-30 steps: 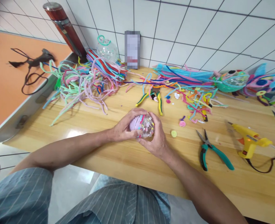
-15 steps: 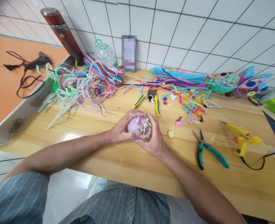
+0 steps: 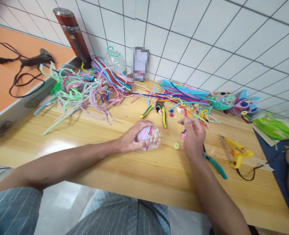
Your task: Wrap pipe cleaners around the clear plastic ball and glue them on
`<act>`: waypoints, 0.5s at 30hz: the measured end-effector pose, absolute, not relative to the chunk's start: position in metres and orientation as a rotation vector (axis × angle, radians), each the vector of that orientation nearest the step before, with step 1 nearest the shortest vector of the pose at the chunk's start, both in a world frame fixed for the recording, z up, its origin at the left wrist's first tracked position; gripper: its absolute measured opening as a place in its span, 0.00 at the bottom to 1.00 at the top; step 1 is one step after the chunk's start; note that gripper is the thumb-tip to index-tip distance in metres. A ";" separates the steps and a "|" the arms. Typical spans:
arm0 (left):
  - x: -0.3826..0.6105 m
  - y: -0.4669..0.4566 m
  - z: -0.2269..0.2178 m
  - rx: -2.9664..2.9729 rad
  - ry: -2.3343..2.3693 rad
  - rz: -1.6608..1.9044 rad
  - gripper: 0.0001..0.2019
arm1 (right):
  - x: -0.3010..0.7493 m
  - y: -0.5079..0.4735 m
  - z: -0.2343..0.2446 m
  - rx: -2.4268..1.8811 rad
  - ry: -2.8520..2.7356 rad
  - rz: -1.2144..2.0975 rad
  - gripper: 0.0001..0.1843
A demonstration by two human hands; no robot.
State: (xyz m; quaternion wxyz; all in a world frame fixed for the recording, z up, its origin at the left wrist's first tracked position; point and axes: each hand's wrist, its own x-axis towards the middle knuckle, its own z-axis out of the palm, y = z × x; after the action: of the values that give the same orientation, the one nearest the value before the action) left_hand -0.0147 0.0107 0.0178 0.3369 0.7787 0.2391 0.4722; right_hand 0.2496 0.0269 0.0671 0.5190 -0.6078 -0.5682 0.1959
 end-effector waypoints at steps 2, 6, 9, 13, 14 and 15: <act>-0.014 0.011 0.018 2.027 0.631 1.239 0.28 | 0.268 0.051 0.080 -1.628 -1.532 0.309 0.18; -0.013 0.010 0.020 2.003 0.650 1.198 0.28 | 0.291 0.104 0.094 -1.963 -1.867 0.010 0.18; -0.012 0.010 0.020 1.992 0.644 1.193 0.28 | 0.293 0.139 0.090 -2.055 -2.016 -0.041 0.17; -0.010 0.011 0.018 1.997 0.629 1.218 0.29 | 0.288 0.166 0.073 -2.136 -2.205 -0.096 0.21; -0.010 0.011 0.017 2.002 0.624 1.224 0.29 | 0.287 0.170 0.069 -2.153 -2.231 -0.119 0.22; -0.010 0.011 0.017 2.006 0.618 1.232 0.29 | 0.287 0.173 0.066 -2.168 -2.249 -0.145 0.23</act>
State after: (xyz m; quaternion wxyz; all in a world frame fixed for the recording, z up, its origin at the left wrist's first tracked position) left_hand -0.0097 0.0108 0.0167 0.3463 0.7732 0.2383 0.4748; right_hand 0.2866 0.1729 0.0655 0.0073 -0.6934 -0.7190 -0.0464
